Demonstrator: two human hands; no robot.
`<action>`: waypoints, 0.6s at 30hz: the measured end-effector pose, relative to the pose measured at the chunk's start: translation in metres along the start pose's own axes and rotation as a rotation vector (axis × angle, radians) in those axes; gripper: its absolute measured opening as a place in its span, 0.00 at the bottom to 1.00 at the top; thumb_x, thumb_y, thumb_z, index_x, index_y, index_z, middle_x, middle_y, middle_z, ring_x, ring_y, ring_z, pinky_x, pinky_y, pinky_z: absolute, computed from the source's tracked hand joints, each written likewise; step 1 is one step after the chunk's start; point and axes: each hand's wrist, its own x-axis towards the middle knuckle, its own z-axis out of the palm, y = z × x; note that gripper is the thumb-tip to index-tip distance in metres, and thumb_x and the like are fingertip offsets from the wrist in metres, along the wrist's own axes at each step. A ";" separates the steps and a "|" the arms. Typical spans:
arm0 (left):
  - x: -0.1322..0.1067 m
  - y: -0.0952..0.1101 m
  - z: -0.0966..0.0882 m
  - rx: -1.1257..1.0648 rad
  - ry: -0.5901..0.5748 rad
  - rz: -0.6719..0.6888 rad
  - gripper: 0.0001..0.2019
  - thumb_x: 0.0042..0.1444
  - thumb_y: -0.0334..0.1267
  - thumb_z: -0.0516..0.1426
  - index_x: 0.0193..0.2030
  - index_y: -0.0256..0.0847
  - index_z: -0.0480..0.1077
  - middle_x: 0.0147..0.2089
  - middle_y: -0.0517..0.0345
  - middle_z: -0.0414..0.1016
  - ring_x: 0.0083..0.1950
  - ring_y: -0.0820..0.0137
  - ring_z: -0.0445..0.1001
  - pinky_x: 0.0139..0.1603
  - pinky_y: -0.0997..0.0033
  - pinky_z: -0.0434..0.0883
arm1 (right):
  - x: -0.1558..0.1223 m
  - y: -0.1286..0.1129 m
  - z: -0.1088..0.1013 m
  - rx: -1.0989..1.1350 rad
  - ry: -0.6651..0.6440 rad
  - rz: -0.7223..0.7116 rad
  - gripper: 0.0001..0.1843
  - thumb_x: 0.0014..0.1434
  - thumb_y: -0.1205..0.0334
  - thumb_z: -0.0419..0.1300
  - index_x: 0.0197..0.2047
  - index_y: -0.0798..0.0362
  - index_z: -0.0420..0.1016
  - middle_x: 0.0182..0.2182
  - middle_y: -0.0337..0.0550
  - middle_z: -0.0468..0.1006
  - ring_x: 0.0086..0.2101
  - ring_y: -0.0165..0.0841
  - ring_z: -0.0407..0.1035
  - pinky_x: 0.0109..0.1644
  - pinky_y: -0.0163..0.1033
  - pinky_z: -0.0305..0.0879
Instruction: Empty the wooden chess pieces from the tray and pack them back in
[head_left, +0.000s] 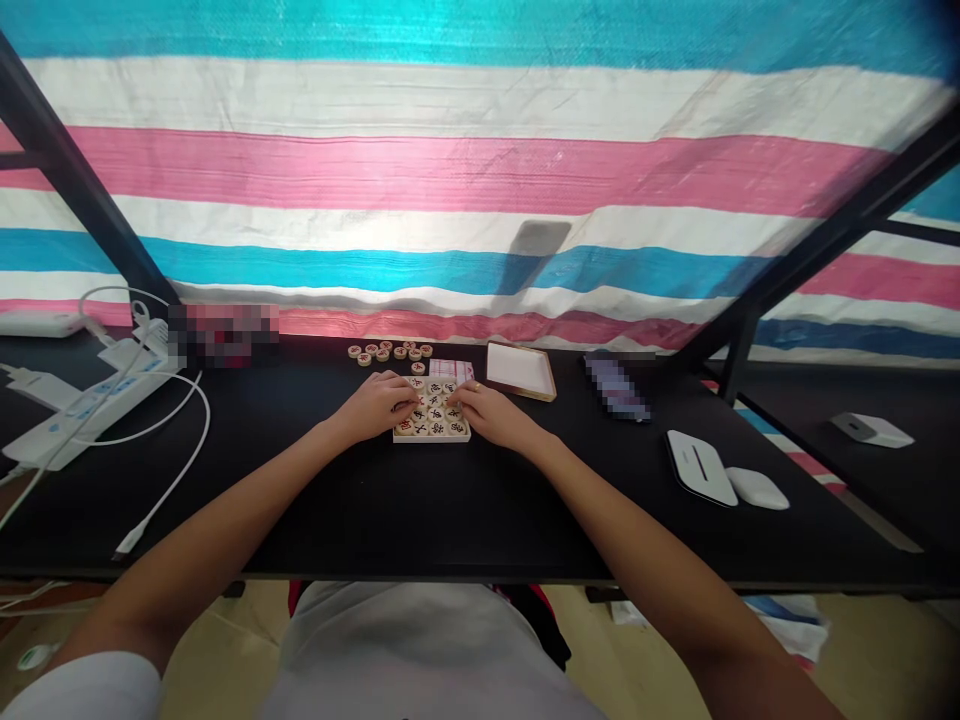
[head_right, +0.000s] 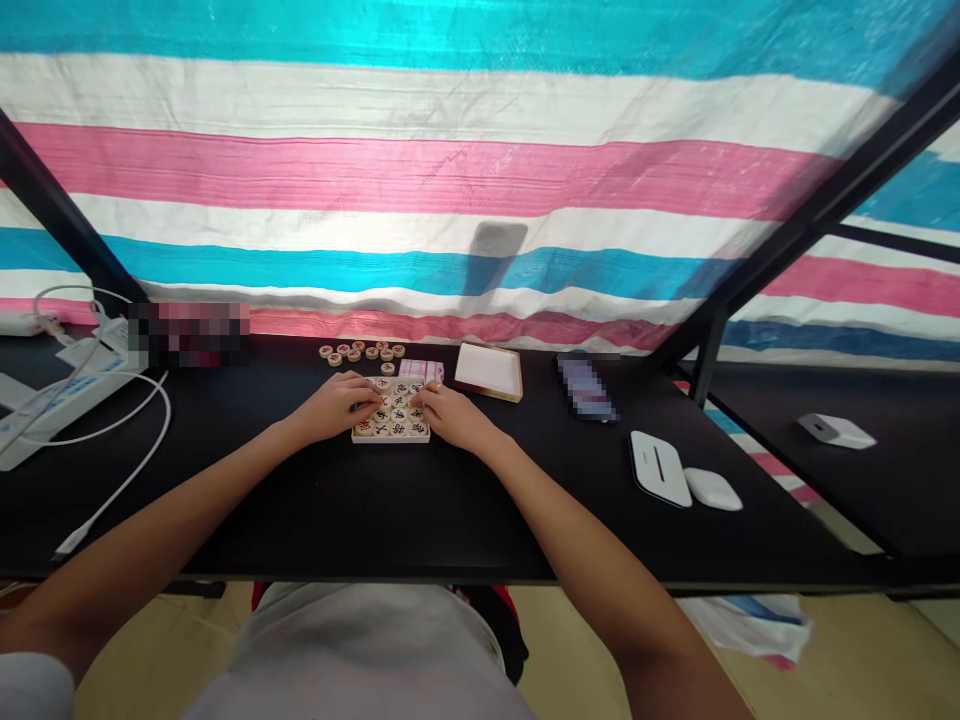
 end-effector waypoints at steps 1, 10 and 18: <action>0.000 0.001 -0.001 0.010 0.002 0.005 0.14 0.63 0.43 0.49 0.41 0.44 0.75 0.45 0.56 0.77 0.48 0.65 0.70 0.52 0.62 0.64 | 0.000 0.000 0.000 -0.002 -0.001 0.000 0.16 0.61 0.73 0.48 0.44 0.53 0.74 0.42 0.48 0.73 0.43 0.36 0.69 0.51 0.42 0.65; -0.001 0.008 -0.006 0.119 0.000 0.061 0.18 0.66 0.44 0.45 0.39 0.41 0.74 0.44 0.52 0.76 0.48 0.63 0.69 0.50 0.61 0.62 | 0.000 0.001 0.000 0.002 -0.007 0.000 0.16 0.61 0.72 0.47 0.44 0.54 0.74 0.43 0.48 0.72 0.44 0.36 0.69 0.52 0.42 0.65; -0.003 0.011 -0.014 0.095 -0.034 0.199 0.19 0.66 0.50 0.46 0.52 0.44 0.71 0.54 0.54 0.73 0.54 0.64 0.67 0.53 0.63 0.60 | 0.000 -0.002 -0.002 0.001 -0.012 -0.006 0.16 0.61 0.72 0.47 0.45 0.55 0.74 0.43 0.49 0.73 0.43 0.37 0.69 0.51 0.44 0.65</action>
